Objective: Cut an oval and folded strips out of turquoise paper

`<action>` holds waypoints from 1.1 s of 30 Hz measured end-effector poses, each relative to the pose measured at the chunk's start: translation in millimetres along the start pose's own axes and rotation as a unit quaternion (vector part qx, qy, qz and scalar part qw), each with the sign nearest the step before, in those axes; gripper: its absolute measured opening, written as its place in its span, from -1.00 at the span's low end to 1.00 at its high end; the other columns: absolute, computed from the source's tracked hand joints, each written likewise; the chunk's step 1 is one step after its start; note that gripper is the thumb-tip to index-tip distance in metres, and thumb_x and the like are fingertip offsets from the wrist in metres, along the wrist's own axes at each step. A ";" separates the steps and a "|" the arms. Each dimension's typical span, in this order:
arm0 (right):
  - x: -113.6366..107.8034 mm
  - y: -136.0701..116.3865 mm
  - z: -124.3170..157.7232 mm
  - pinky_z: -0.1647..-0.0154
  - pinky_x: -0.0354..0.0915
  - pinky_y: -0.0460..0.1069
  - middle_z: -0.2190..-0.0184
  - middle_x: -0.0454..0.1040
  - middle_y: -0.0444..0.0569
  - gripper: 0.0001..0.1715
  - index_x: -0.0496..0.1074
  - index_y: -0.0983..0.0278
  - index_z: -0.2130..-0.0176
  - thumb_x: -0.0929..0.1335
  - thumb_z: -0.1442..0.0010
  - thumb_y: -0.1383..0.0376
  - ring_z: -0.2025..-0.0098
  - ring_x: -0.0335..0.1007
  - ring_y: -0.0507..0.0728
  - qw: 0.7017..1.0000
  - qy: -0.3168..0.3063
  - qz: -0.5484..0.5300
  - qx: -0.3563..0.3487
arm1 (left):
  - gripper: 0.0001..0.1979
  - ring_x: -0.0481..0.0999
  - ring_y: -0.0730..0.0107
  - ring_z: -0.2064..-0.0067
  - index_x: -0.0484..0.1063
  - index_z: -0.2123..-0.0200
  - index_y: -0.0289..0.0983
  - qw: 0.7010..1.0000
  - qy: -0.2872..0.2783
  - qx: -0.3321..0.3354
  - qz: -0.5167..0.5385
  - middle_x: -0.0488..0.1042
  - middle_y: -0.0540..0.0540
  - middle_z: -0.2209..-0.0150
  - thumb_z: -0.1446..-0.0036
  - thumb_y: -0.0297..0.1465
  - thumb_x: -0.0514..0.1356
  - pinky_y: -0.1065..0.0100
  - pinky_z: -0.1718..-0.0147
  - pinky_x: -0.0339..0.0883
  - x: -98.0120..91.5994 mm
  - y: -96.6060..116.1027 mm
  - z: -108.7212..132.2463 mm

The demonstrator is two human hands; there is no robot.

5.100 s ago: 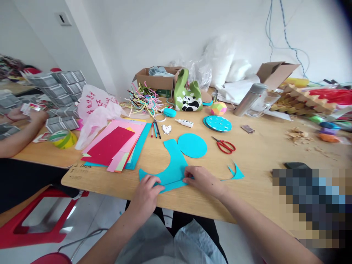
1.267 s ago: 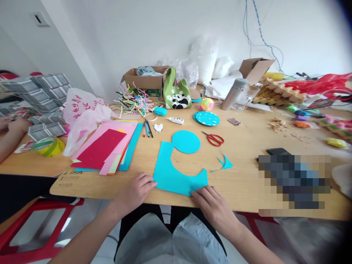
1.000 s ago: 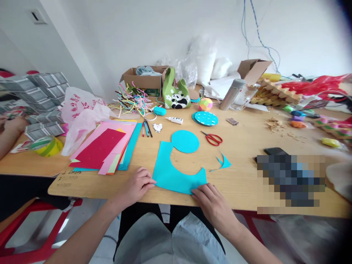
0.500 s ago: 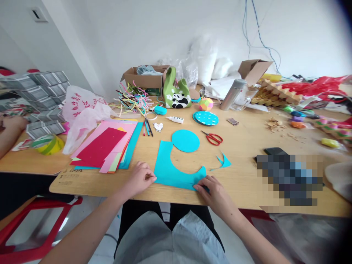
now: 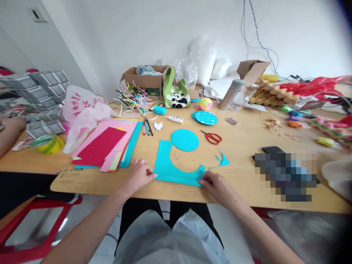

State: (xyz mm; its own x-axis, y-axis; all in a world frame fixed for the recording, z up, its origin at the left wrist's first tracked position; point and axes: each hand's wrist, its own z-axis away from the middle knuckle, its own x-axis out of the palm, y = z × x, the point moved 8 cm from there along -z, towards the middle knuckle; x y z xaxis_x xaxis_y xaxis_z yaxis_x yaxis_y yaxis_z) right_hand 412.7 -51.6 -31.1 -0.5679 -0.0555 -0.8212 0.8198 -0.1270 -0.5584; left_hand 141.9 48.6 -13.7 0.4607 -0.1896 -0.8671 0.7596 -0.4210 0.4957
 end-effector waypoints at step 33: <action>-2.6 9.5 5.3 0.43 0.16 0.00 0.51 0.48 -0.01 -0.65 0.28 0.19 0.48 0.24 -0.21 0.03 0.43 0.41 0.17 0.998 0.054 0.008 0.023 | -0.86 0.42 0.15 0.14 0.56 0.61 -0.18 1.000 0.016 -0.025 -0.001 0.50 -0.07 0.35 0.13 -0.30 0.41 0.18 0.12 0.27 -0.9 -6.6 -6.1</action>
State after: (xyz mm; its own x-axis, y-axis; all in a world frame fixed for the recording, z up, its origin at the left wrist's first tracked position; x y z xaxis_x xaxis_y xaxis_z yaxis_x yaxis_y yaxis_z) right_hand 421.6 -58.0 -33.7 -0.5421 0.0482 -0.8389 0.8228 -0.1720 -0.5416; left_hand 139.3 57.0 -15.9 0.4725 -0.1596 -0.8667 0.7825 -0.3765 0.4959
